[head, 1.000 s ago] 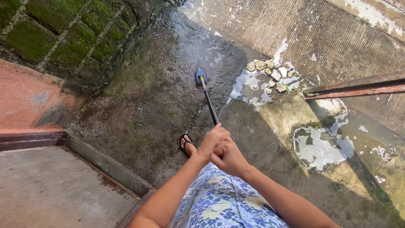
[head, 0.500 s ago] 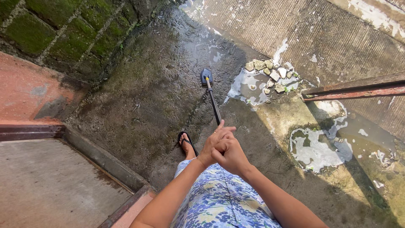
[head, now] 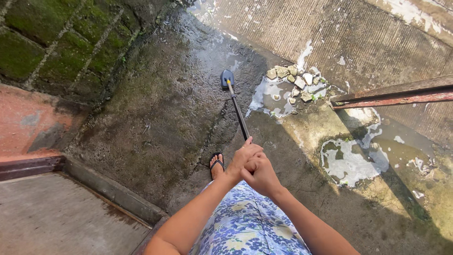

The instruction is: The person cleans the wet concrete ground by scrubbing it with a handled brush.

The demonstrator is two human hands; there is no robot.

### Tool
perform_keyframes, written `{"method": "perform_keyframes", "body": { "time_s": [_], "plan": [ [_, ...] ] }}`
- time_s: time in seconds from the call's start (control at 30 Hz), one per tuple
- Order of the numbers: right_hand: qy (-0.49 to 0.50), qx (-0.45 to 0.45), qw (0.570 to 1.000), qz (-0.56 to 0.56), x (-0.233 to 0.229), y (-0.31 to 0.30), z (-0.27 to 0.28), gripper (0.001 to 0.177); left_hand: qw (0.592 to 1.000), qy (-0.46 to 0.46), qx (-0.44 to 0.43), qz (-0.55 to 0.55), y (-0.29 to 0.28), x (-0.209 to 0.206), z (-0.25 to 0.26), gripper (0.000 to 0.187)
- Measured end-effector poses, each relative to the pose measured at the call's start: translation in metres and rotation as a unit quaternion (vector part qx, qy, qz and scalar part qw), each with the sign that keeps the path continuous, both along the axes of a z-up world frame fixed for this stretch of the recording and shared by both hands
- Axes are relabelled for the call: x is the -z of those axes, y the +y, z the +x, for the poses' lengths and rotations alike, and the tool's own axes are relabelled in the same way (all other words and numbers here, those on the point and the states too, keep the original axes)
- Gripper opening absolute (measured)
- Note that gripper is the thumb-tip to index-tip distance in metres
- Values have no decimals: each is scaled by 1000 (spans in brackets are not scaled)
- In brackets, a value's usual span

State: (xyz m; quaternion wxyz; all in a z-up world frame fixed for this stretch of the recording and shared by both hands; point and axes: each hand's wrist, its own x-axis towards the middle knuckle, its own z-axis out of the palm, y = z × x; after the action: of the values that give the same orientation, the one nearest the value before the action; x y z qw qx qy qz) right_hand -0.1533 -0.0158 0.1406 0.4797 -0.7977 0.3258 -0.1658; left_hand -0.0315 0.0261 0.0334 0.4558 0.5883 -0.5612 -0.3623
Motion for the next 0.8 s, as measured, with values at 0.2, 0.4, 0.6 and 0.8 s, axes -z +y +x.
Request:
{"method": "perform_keyframes", "body": {
  "time_s": [0.2, 0.4, 0.6, 0.8],
  "plan": [
    [-25, 22, 999, -43, 59, -26, 61, 31, 994, -89, 31, -54, -48, 44, 57, 6],
    [4, 31, 999, -44, 4, -24, 56, 27, 991, -122, 26, -45, -45, 12, 56, 10],
    [3, 52, 998, -19, 0, -41, 72, 25, 999, -22, 46, -7, -61, 8, 66, 21],
    [-4, 59, 998, -34, 13, -46, 80, 27, 998, -34, 61, -5, -76, 18, 81, 9]
  ]
}}
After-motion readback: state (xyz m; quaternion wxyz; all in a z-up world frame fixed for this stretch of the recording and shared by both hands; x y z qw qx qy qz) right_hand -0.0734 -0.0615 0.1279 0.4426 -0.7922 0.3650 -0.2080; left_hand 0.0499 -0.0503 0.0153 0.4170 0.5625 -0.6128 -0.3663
